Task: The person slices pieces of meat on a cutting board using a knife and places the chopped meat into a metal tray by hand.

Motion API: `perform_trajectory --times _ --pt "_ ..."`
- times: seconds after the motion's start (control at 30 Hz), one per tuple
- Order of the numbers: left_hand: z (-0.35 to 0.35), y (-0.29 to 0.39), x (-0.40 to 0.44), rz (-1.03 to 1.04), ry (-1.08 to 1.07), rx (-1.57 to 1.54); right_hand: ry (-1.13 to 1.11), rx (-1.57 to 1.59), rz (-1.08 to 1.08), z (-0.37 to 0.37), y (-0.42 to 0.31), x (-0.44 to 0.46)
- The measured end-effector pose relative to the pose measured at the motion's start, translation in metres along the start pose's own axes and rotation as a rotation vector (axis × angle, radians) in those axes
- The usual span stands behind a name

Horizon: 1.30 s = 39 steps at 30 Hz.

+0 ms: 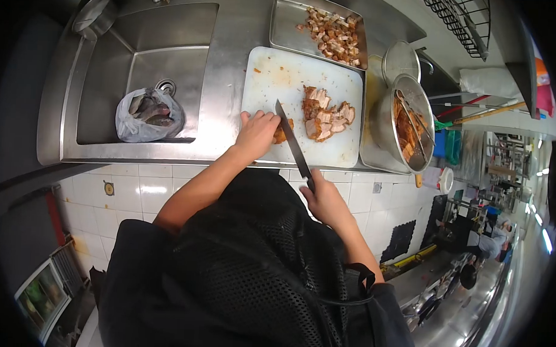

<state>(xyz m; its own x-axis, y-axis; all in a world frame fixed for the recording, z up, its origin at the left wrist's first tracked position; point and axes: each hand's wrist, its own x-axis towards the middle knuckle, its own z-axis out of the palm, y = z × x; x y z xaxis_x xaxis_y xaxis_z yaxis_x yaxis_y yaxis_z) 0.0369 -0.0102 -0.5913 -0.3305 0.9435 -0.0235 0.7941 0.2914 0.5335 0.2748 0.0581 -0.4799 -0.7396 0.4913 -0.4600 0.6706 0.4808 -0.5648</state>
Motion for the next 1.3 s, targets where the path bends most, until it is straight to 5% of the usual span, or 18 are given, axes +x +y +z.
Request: perform_trajectory --times 0.2,0.47,0.93,1.13,1.3 --pt "0.001 -0.006 0.001 -0.009 -0.025 0.087 0.235 0.068 -0.062 0.062 0.021 0.112" --pt "-0.007 -0.003 -0.006 -0.071 0.07 -0.216 0.201 0.083 -0.055 0.036 0.012 0.091" --pt "0.018 -0.01 -0.005 -0.053 0.18 -0.238 0.052 -0.086 -0.043 0.008 -0.016 -0.005" --pt "0.011 -0.008 -0.007 -0.054 0.1 -0.189 0.208 0.046 -0.065 0.071 0.013 0.079" --pt "0.013 -0.01 -0.005 -0.028 0.058 -0.21 0.173 0.162 -0.03 0.045 0.019 0.11"
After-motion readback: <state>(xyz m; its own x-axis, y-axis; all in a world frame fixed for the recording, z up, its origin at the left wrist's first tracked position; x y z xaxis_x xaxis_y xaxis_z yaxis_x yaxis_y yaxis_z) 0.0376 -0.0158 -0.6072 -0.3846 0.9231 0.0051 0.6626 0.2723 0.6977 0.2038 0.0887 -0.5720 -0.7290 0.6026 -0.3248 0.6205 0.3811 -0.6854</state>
